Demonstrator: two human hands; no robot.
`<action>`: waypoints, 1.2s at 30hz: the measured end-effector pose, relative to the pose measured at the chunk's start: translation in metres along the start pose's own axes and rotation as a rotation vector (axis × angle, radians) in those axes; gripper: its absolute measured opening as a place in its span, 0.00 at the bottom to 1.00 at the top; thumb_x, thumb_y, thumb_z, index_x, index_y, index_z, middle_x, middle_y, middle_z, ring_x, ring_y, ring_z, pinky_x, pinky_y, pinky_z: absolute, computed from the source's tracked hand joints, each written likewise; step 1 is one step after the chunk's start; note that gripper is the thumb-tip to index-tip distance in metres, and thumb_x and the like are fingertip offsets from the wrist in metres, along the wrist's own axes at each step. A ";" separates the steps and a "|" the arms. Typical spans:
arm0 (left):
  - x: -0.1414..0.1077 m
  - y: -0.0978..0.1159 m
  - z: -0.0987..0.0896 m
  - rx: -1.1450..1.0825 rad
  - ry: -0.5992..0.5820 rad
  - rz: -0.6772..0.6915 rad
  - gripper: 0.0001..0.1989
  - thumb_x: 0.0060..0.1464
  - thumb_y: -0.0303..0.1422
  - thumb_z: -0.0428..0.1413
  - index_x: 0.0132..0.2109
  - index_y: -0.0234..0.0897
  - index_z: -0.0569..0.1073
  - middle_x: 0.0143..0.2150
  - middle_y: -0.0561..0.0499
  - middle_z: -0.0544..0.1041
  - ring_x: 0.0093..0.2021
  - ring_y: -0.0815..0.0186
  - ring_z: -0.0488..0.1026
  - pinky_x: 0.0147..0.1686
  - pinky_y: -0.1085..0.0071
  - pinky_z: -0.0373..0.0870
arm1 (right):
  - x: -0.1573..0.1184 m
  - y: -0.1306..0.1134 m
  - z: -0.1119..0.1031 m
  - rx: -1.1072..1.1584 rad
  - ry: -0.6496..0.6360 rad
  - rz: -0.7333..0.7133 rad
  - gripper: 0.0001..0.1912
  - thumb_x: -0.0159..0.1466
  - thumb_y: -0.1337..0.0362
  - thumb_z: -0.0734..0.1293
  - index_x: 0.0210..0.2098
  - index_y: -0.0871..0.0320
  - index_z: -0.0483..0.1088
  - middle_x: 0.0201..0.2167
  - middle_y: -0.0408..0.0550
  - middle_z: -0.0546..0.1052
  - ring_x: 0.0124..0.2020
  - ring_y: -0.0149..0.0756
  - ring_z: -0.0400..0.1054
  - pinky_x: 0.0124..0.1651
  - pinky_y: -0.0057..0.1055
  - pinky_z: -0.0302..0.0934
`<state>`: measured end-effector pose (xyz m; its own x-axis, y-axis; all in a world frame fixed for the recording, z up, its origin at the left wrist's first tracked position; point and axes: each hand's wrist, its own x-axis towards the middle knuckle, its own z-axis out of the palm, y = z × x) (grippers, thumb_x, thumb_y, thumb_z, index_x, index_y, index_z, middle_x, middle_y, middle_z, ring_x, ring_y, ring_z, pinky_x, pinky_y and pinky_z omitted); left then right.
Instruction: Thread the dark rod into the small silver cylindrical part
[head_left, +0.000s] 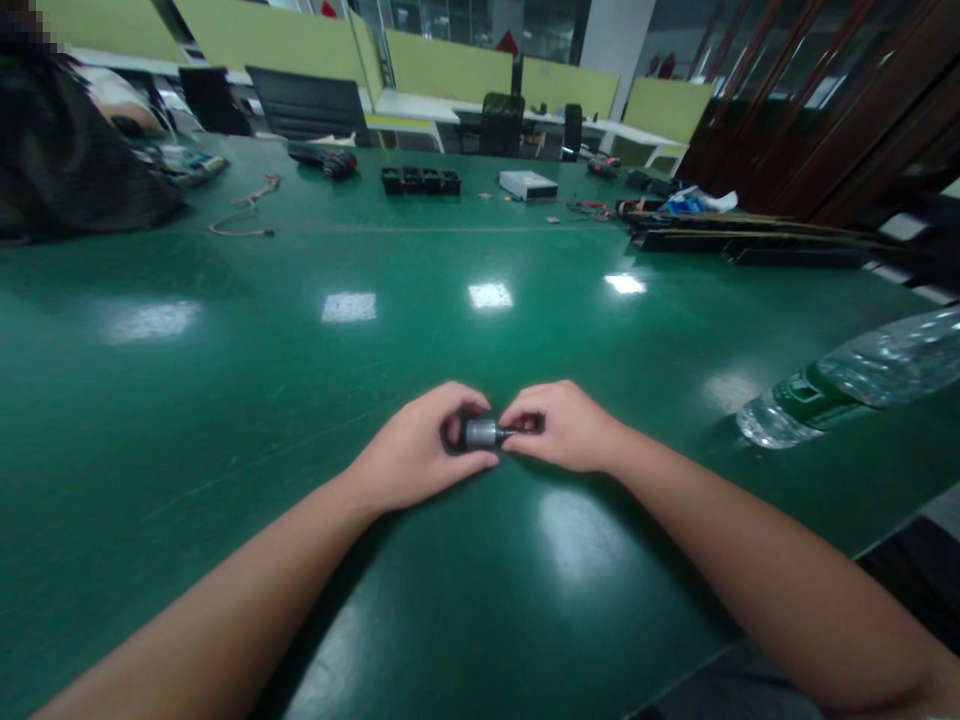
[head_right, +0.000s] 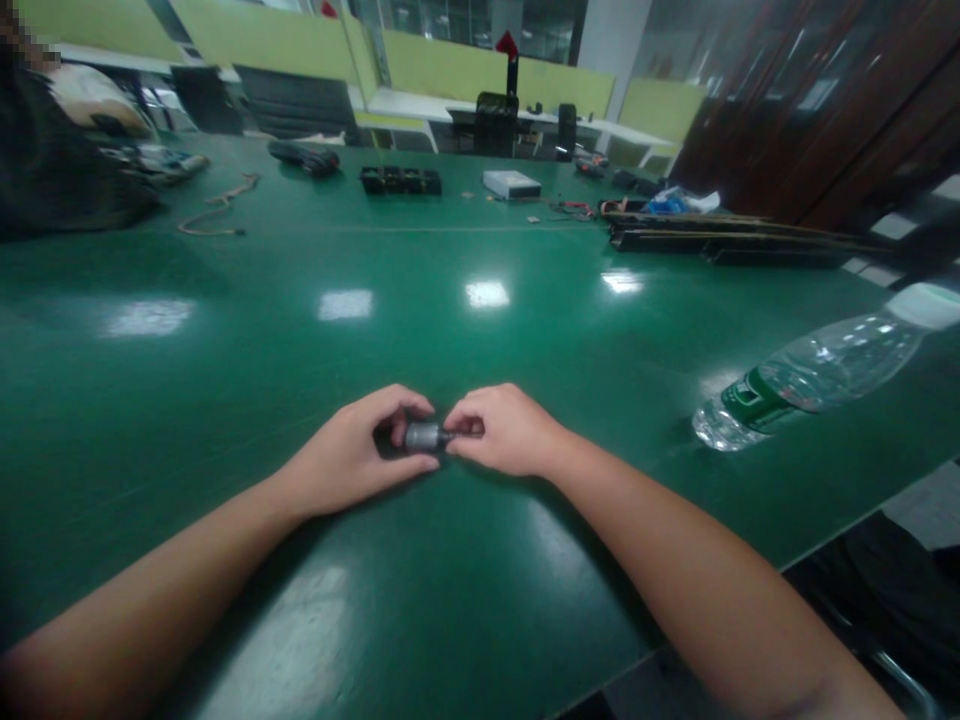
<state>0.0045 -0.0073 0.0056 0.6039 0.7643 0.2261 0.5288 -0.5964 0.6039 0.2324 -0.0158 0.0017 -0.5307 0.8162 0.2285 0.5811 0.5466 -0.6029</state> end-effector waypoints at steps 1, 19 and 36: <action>0.000 -0.001 0.000 -0.001 -0.001 0.011 0.19 0.49 0.37 0.65 0.47 0.38 0.73 0.35 0.54 0.73 0.31 0.67 0.69 0.32 0.71 0.65 | 0.000 0.000 0.000 -0.003 0.000 -0.005 0.07 0.57 0.67 0.74 0.36 0.60 0.79 0.30 0.45 0.78 0.30 0.28 0.70 0.34 0.24 0.60; 0.001 0.002 0.000 -0.014 -0.028 -0.034 0.11 0.55 0.39 0.61 0.41 0.38 0.77 0.31 0.54 0.74 0.30 0.67 0.71 0.31 0.72 0.65 | -0.003 -0.001 -0.002 0.013 -0.012 -0.076 0.07 0.59 0.68 0.70 0.37 0.60 0.78 0.31 0.45 0.78 0.30 0.29 0.69 0.35 0.25 0.61; 0.001 0.002 0.000 -0.025 -0.030 -0.025 0.12 0.57 0.42 0.60 0.41 0.37 0.77 0.32 0.52 0.74 0.31 0.67 0.70 0.32 0.71 0.65 | -0.003 -0.001 -0.005 0.013 -0.029 -0.079 0.06 0.59 0.68 0.70 0.37 0.60 0.78 0.31 0.46 0.77 0.31 0.30 0.70 0.35 0.25 0.61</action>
<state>0.0060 -0.0072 0.0073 0.6086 0.7710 0.1874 0.5290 -0.5703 0.6284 0.2363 -0.0183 0.0052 -0.5926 0.7647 0.2532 0.5289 0.6065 -0.5937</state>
